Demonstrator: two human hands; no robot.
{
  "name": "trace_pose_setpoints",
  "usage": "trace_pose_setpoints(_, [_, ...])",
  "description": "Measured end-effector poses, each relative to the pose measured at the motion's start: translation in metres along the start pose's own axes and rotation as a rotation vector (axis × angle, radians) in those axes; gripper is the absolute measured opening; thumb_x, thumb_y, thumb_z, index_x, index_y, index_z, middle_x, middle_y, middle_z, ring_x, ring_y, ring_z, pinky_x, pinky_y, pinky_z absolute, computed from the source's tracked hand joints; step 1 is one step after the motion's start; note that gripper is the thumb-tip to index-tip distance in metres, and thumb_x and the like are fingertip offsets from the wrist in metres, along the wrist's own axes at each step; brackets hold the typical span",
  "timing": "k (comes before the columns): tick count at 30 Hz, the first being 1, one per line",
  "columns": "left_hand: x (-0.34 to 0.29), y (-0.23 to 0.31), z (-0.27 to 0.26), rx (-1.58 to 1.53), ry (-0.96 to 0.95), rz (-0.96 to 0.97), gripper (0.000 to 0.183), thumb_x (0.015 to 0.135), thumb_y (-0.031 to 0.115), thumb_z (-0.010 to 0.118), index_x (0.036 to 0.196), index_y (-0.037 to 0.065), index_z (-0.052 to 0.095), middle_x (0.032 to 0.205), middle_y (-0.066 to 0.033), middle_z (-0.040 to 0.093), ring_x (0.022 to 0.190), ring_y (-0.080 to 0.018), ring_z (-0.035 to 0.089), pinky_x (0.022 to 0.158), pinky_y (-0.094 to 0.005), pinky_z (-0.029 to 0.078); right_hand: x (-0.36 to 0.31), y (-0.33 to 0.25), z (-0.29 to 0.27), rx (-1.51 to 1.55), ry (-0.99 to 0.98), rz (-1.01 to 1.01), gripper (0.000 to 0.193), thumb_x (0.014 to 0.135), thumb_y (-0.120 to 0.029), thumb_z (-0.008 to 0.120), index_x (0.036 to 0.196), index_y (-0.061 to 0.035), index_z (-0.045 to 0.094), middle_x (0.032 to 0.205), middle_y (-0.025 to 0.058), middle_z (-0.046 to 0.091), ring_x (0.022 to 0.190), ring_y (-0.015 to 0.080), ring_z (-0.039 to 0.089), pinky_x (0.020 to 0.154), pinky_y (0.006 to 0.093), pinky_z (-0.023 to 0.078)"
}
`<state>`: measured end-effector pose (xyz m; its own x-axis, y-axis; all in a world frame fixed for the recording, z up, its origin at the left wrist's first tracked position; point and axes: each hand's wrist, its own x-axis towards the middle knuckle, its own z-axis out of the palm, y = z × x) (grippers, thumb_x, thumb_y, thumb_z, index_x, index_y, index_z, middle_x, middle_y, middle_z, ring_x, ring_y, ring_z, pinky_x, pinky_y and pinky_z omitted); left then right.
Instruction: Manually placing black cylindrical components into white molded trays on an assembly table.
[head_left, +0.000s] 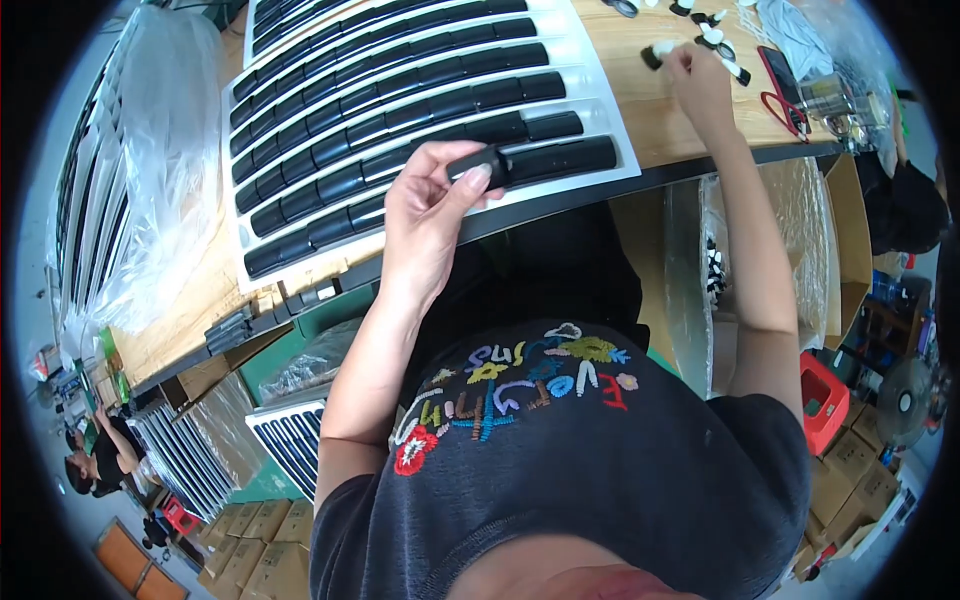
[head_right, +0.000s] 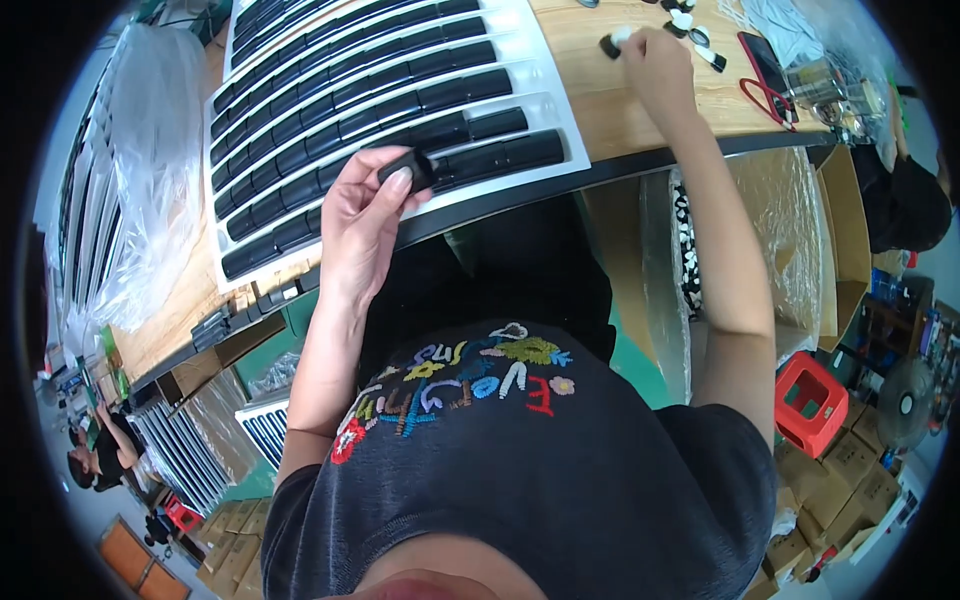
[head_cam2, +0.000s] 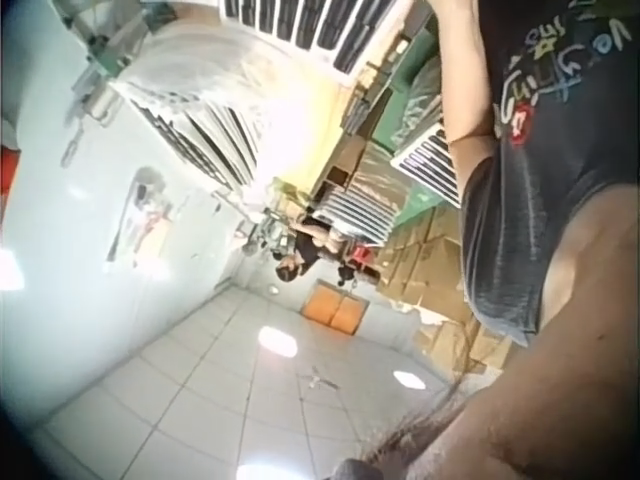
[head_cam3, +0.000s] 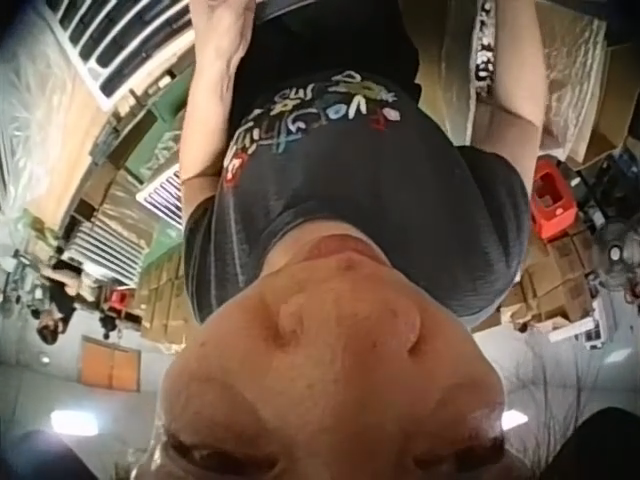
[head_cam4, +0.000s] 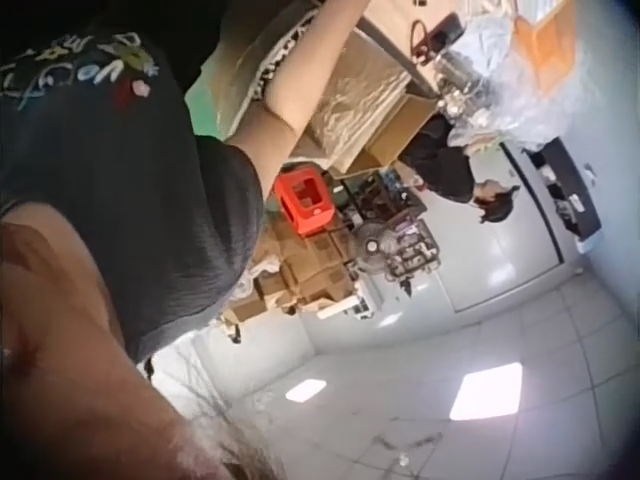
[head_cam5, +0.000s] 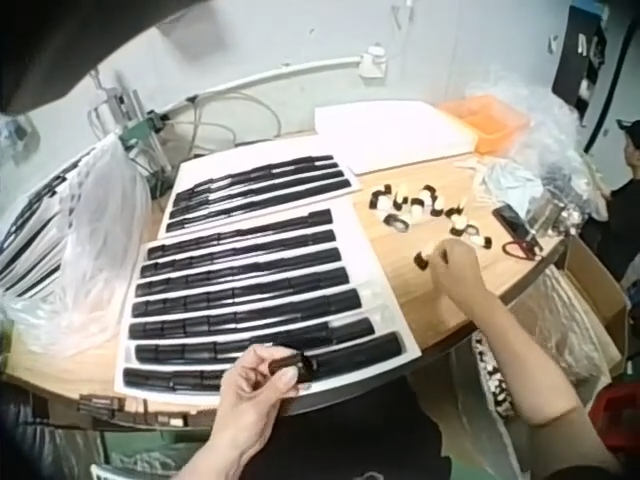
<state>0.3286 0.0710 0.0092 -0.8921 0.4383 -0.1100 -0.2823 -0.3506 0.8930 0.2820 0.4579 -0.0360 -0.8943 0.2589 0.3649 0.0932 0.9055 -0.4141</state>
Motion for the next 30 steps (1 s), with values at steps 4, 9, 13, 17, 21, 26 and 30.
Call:
trace_pose_setpoints(4, [0.034, -0.013, 0.035, 0.177, -0.074, 0.061, 0.022, 0.094, 0.002, 0.063, 0.115, -0.002, 0.058, 0.091, -0.0063, 0.067, 0.085, -0.0102, 0.067, 0.077, -0.0235, 0.054, -0.048, -0.059, -0.039, 0.109, 0.007, 0.153, 0.025, 0.093, -0.024, 0.066, 0.097, 0.0006, 0.065, 0.081, 0.0095, 0.066, 0.072, 0.0187, 0.062, 0.067, 0.0317, 0.049])
trace_pose_setpoints(9, [0.056, -0.035, 0.072, 0.276, -0.165, 0.166, 0.021, 0.091, -0.002, 0.066, 0.109, -0.001, 0.055, 0.082, -0.0011, 0.062, 0.074, -0.0042, 0.06, 0.068, -0.0225, 0.054, -0.093, -0.145, -0.068, 0.771, -0.175, 0.177, 0.024, 0.097, -0.019, 0.064, 0.112, -0.0007, 0.065, 0.09, 0.002, 0.065, 0.079, 0.0073, 0.059, 0.068, 0.0235, 0.047])
trace_pose_setpoints(13, [0.075, -0.038, 0.067, 0.587, -0.229, 0.42, 0.024, 0.089, -0.006, 0.063, 0.111, 0.0, 0.055, 0.085, -0.0071, 0.058, 0.07, -0.0146, 0.059, 0.066, -0.0283, 0.051, -0.096, -0.117, -0.066, 0.777, -0.212, 0.214, 0.019, 0.097, -0.015, 0.062, 0.11, -0.0013, 0.066, 0.091, 0.0014, 0.066, 0.08, 0.0067, 0.059, 0.069, 0.0217, 0.046])
trace_pose_setpoints(17, [0.101, -0.01, 0.04, 1.424, -0.488, 0.605, 0.027, 0.091, 0.002, 0.061, 0.113, 0.015, 0.066, 0.102, -0.007, 0.048, 0.099, -0.0209, 0.049, 0.085, -0.0339, 0.042, -0.077, -0.044, -0.077, 0.394, -0.02, 0.167, 0.019, 0.098, -0.017, 0.06, 0.108, -0.0019, 0.066, 0.089, 0.0027, 0.066, 0.074, 0.0088, 0.056, 0.068, 0.0248, 0.045])
trace_pose_setpoints(21, [0.111, -0.011, 0.036, 1.638, -0.6, 0.58, 0.026, 0.093, 0.004, 0.057, 0.113, 0.017, 0.066, 0.102, -0.0058, 0.045, 0.096, -0.0204, 0.046, 0.084, -0.0319, 0.039, -0.063, -0.029, -0.072, 0.206, -0.285, 0.123, 0.019, 0.099, -0.02, 0.057, 0.108, -0.0044, 0.065, 0.084, 0.0044, 0.063, 0.075, 0.0121, 0.054, 0.07, 0.0287, 0.044])
trace_pose_setpoints(26, [0.103, -0.01, 0.042, 1.737, -0.654, 0.608, 0.026, 0.094, 0.002, 0.055, 0.113, 0.017, 0.065, 0.104, -0.0073, 0.048, 0.096, -0.0211, 0.047, 0.083, -0.0325, 0.039, -0.055, -0.046, -0.06, -0.15, -0.324, -0.321, 0.027, 0.092, -0.014, 0.059, 0.119, -0.0115, 0.059, 0.098, 0.009, 0.064, 0.085, 0.0272, 0.063, 0.076, 0.0377, 0.049])
trace_pose_setpoints(30, [0.105, -0.011, 0.042, 1.711, -0.655, 0.563, 0.024, 0.092, 0.002, 0.058, 0.113, 0.013, 0.063, 0.104, -0.0084, 0.05, 0.096, -0.0216, 0.049, 0.083, -0.0333, 0.043, -0.046, -0.041, -0.05, -0.345, -0.409, -0.397, 0.024, 0.09, -0.01, 0.059, 0.114, -0.0116, 0.057, 0.1, 0.0092, 0.063, 0.086, 0.031, 0.062, 0.075, 0.0416, 0.049])
